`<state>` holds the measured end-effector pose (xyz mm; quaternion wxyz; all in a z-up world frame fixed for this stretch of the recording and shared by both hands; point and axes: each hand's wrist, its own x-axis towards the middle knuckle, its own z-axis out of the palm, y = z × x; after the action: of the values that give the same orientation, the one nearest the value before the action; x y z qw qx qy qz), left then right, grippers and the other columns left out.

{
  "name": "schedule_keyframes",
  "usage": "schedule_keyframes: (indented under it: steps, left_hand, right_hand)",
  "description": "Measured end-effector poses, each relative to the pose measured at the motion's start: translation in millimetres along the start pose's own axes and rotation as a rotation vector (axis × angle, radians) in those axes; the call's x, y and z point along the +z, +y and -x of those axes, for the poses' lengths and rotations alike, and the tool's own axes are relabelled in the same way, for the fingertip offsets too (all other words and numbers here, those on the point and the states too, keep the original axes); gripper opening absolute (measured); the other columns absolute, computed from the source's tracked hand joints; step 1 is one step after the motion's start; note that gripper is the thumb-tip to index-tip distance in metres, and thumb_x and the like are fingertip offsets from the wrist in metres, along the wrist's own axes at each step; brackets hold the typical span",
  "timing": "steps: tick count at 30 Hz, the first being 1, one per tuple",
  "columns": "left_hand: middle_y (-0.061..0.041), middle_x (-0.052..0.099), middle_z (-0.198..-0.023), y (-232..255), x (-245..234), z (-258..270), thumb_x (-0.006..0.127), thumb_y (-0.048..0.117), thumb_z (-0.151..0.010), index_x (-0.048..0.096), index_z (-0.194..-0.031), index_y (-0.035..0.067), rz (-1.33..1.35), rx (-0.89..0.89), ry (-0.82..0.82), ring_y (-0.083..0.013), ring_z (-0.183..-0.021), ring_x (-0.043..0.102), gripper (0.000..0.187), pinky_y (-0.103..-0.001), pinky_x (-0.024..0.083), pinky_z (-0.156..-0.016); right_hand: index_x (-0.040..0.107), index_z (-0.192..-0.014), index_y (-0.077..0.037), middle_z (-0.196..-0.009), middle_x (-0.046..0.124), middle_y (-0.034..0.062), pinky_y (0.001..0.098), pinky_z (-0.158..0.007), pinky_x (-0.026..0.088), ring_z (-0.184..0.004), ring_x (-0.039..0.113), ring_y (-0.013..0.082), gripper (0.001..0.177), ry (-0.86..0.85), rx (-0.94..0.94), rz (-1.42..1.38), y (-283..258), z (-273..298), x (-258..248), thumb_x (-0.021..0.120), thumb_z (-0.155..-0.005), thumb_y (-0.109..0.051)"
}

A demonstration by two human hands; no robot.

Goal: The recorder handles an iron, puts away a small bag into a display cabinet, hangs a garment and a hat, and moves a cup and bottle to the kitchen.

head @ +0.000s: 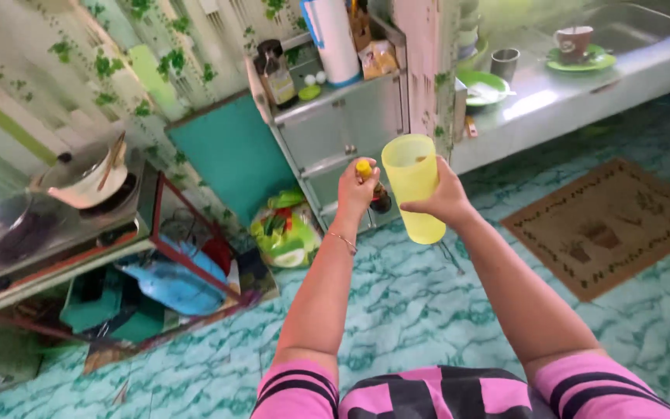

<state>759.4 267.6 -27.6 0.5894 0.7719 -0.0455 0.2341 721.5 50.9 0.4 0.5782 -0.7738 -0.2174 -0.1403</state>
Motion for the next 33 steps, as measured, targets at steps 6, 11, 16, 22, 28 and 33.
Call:
schedule_keyframes:
  steps: [6, 11, 16, 22, 28, 33]
  left_hand:
    - [-0.002, 0.072, -0.089, -59.4, 5.9, -117.5, 0.075, 0.014, -0.090, 0.068, -0.113, 0.006, 0.037, 0.082, 0.009, -0.0080, -0.078, 0.064, 0.025, -0.029, 0.055, -0.071]
    - [-0.004, 0.072, -0.089, -102.7, 4.3, -219.2, 0.075, 0.013, -0.092, 0.068, -0.114, 0.007, 0.061, 0.091, 0.063, -0.0105, -0.075, 0.064, 0.024, -0.031, 0.054, -0.068]
    - [-0.002, 0.067, -0.088, -140.0, -4.5, -336.0, 0.073, 0.015, -0.091, 0.065, -0.116, 0.008, 0.335, 0.037, 0.058, -0.0121, -0.071, 0.066, 0.026, -0.033, 0.059, -0.066]
    - [-0.010, 0.070, -0.084, -223.6, -15.0, -464.7, 0.076, 0.012, -0.092, 0.068, -0.108, 0.005, -0.058, 0.252, 0.130, -0.0197, -0.072, 0.068, 0.019, -0.036, 0.057, -0.070]
    - [-0.016, 0.072, -0.088, -267.9, -14.0, -510.0, 0.077, 0.011, -0.087, 0.067, -0.105, 0.003, -0.135, 0.156, 0.182, -0.0278, -0.075, 0.070, 0.023, -0.040, 0.056, -0.073]
    - [-0.024, 0.071, -0.090, -301.7, -16.0, -525.0, 0.082, 0.015, -0.083, 0.066, -0.102, -0.002, -0.367, 0.201, 0.218, -0.0421, -0.082, 0.068, 0.030, -0.048, 0.053, -0.076]
  right_hand:
    - [0.052, -0.137, -0.006, -0.126, 0.063, 0.0088, 0.0355, -0.103, 0.049, -0.118, 0.061, 0.0193, 0.096, -0.003, -0.005, -0.005, 36.1, -92.6, 36.8, 0.098, -0.055, -0.020]
    - [0.050, -0.137, -0.006, -0.124, 0.063, 0.0087, 0.0347, -0.102, 0.051, -0.117, 0.062, 0.0192, 0.095, -0.028, 0.040, -0.071, 81.0, -171.2, 71.5, 0.096, -0.056, -0.021]
    - [0.051, -0.137, -0.005, -0.124, 0.064, 0.0108, 0.0361, -0.103, 0.050, -0.118, 0.062, 0.0215, 0.094, 0.029, -0.019, 0.003, 112.7, -255.3, 96.6, 0.097, -0.056, -0.019]
    - [0.048, -0.137, -0.004, -0.122, 0.066, 0.0096, 0.0362, -0.102, 0.050, -0.116, 0.064, 0.0212, 0.094, 0.026, 0.113, -0.025, 131.9, -324.3, 117.2, 0.095, -0.057, -0.018]
    - [0.050, -0.137, -0.005, -0.122, 0.066, 0.0112, 0.0365, -0.104, 0.048, -0.118, 0.063, 0.0233, 0.092, 0.061, 0.149, -0.076, 155.4, -348.4, 121.3, 0.094, -0.058, -0.019]
    - [0.048, -0.139, -0.007, -0.122, 0.066, 0.0085, 0.0363, -0.102, 0.047, -0.118, 0.062, 0.0221, 0.094, 0.074, 0.217, -0.081, 160.0, -356.9, 113.7, 0.092, -0.057, -0.024]
